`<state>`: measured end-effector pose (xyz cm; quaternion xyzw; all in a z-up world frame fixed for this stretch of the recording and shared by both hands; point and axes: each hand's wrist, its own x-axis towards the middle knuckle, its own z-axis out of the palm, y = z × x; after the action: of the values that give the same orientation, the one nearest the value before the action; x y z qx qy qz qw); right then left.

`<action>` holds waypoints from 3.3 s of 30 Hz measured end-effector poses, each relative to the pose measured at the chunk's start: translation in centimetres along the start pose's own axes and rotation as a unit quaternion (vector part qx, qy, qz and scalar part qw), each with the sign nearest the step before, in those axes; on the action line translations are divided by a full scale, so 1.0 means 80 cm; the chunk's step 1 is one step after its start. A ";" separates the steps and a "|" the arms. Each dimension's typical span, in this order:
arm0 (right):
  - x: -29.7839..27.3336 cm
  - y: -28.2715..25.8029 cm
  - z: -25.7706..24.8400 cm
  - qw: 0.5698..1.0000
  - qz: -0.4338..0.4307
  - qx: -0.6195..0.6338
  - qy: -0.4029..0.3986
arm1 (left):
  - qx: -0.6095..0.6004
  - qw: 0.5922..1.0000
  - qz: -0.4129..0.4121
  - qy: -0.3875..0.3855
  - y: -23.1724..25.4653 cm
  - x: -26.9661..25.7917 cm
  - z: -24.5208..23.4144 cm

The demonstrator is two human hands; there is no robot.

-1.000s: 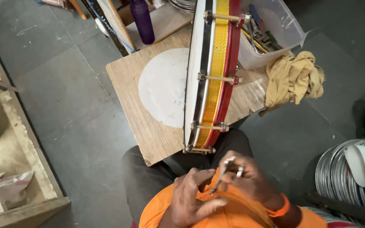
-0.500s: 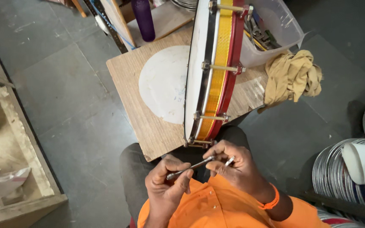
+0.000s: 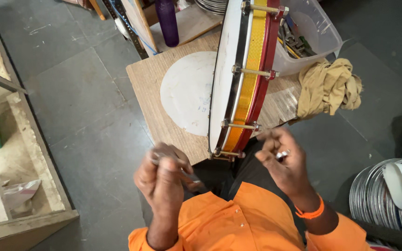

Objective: The person uses a wrench to tighten the tension rods on a small drum. They systematically rotate the drum and adjust each rod to secure the drumhead.

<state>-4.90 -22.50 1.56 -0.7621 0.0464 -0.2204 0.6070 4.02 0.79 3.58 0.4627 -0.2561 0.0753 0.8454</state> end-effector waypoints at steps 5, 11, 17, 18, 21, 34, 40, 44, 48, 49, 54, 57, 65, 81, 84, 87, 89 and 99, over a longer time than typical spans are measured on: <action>0.036 -0.007 0.019 0.973 -0.117 -0.192 -0.044 | -0.044 0.993 -0.090 0.062 0.014 0.033 0.016; 0.087 -0.011 0.019 0.988 -0.051 -0.030 -0.144 | -0.226 0.964 -0.138 0.010 0.029 0.072 0.037; 0.118 -0.025 -0.006 0.984 -0.047 0.118 -0.127 | -0.275 0.957 -0.081 -0.053 0.023 0.134 0.076; 0.120 -0.025 -0.006 0.984 -0.046 0.102 -0.138 | -0.281 0.954 -0.069 -0.075 0.021 0.146 0.086; 0.118 -0.020 -0.006 0.982 -0.023 0.096 -0.160 | -0.277 0.950 -0.057 -0.131 0.013 0.172 0.111; 0.115 -0.032 0.004 0.966 0.054 0.180 -0.178 | -0.183 0.963 -0.054 -0.191 0.012 0.183 0.118; 0.118 -0.043 0.009 0.967 0.015 0.178 -0.180 | -0.150 0.965 -0.055 -0.208 0.007 0.188 0.120; 0.116 -0.044 0.008 0.963 0.079 0.186 -0.177 | -0.147 0.961 -0.059 -0.226 0.005 0.195 0.127; 0.112 -0.043 0.006 0.963 0.109 0.184 -0.166 | -0.141 0.957 -0.093 -0.235 0.001 0.206 0.131; 0.112 -0.045 0.006 0.957 0.122 0.200 -0.170 | -0.144 0.956 -0.099 -0.234 0.000 0.205 0.131; 0.114 -0.061 0.009 0.964 0.120 0.165 -0.169 | -0.143 0.958 -0.078 -0.237 -0.019 0.201 0.135; 0.114 -0.066 -0.002 0.975 0.070 0.122 -0.173 | -0.147 0.958 -0.089 -0.230 -0.029 0.193 0.130; 0.098 -0.014 -0.072 0.964 0.210 -0.028 -0.159 | -0.075 0.964 -0.040 -0.251 -0.038 0.185 0.120; 0.125 -0.173 -0.117 0.977 -0.082 0.168 -0.102 | 0.007 0.969 0.027 -0.247 -0.045 0.189 0.127; 0.136 -0.195 -0.110 0.980 -0.130 0.065 -0.135 | -0.004 0.971 0.003 -0.239 -0.045 0.190 0.126; 0.149 -0.195 -0.105 0.970 -0.179 -0.095 -0.134 | -0.017 0.972 0.001 -0.235 -0.043 0.192 0.127; 0.156 -0.183 -0.104 0.932 -0.254 -0.231 -0.119 | -0.010 0.972 0.010 -0.233 -0.044 0.193 0.126; 0.146 -0.150 -0.118 0.985 -0.126 0.109 -0.037 | 0.024 0.972 0.050 -0.228 -0.055 0.186 0.133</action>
<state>-0.44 -31.87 17.75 -0.6986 -0.0965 -0.2704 0.6554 14.49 -12.07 12.49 0.4748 -0.4631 0.0160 0.7482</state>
